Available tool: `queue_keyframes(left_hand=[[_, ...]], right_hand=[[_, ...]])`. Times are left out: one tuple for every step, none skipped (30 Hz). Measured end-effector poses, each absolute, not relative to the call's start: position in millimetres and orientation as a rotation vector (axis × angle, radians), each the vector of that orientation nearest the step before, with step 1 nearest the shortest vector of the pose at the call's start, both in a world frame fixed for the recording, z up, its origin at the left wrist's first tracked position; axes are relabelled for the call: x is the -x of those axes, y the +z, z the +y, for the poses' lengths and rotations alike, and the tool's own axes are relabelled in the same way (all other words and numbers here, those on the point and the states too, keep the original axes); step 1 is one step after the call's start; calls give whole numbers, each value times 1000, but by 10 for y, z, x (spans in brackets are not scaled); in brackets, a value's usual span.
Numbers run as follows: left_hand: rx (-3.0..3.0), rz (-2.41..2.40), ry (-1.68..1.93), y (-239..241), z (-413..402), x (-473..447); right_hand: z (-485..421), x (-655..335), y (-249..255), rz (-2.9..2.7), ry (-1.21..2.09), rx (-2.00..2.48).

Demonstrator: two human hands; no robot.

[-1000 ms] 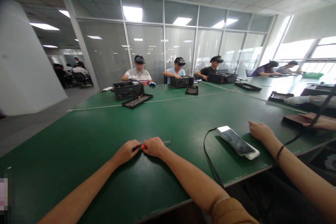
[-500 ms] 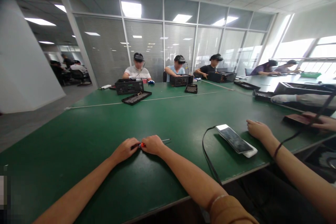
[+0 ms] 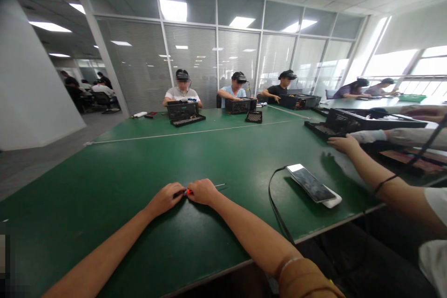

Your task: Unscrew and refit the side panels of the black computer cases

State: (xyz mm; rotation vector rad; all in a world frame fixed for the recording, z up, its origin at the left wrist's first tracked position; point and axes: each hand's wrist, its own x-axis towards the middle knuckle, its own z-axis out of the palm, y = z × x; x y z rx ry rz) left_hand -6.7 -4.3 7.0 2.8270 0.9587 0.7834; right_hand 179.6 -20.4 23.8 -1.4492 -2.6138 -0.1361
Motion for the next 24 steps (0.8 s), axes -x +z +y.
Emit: queue_keyframes(left_hand=[[-2828,960,781,71,-43,67],[-2830,960,775,72,-43,66],[-2832,961,767,73,-42,65],[-2834,960,758,74,-42,64],[-2836,960,753,74,-41,63],[-2836,958,751,74,-40,63],[-2835,955,751,73,-39,62],[-2832,953,755,72,-38,62],[-2829,953,760,71,-38,63],[-2825,954,764,70,-37,63],[-2822,956,767,69,-37,64],[-2818,958,771,70,-38,66],[-2815,958,772,71,-39,67],[-2812,956,772,73,-40,68],[-2809,953,773,76,-42,69],[-2808,949,772,79,-44,70],[-2808,946,769,83,-47,70],[-2809,946,766,86,-50,70],[-2810,946,765,89,-54,69],[-2810,947,767,92,-57,68],[-2810,949,769,94,-61,66],[-2809,951,772,95,-64,63],[-2809,955,777,97,-67,61],[-2810,959,780,98,-70,59]], right_hand=[[-204,-1795,238,-2614,-134,1449],[-203,-1794,238,-2613,-134,1449],[-203,-1794,237,-2613,-135,1448],[-202,-1794,236,-2612,-136,1449],[-202,-1795,235,-2609,-138,1451],[-201,-1796,233,-2606,-140,1455],[-201,-1797,232,-2604,-141,1458],[-201,-1798,231,-2602,-141,1461],[-201,-1799,231,-2602,-142,1461],[-201,-1799,231,-2600,-145,1460],[-201,-1799,232,-2601,-149,1456],[-201,-1799,232,-2601,-152,1454],[-201,-1798,233,-2601,-153,1454],[-201,-1796,232,-2601,-152,1457],[-200,-1794,230,-2600,-149,1462],[-200,-1792,228,-2598,-147,1468],[-200,-1791,225,-2596,-146,1472],[-200,-1790,222,-2592,-148,1474],[-200,-1790,219,-2590,-149,1473],[-201,-1790,216,-2587,-150,1474],[-202,-1791,214,-2586,-148,1475],[-203,-1792,213,-2585,-146,1477],[-204,-1794,212,-2585,-143,1478],[-204,-1796,212,-2585,-140,1478]])
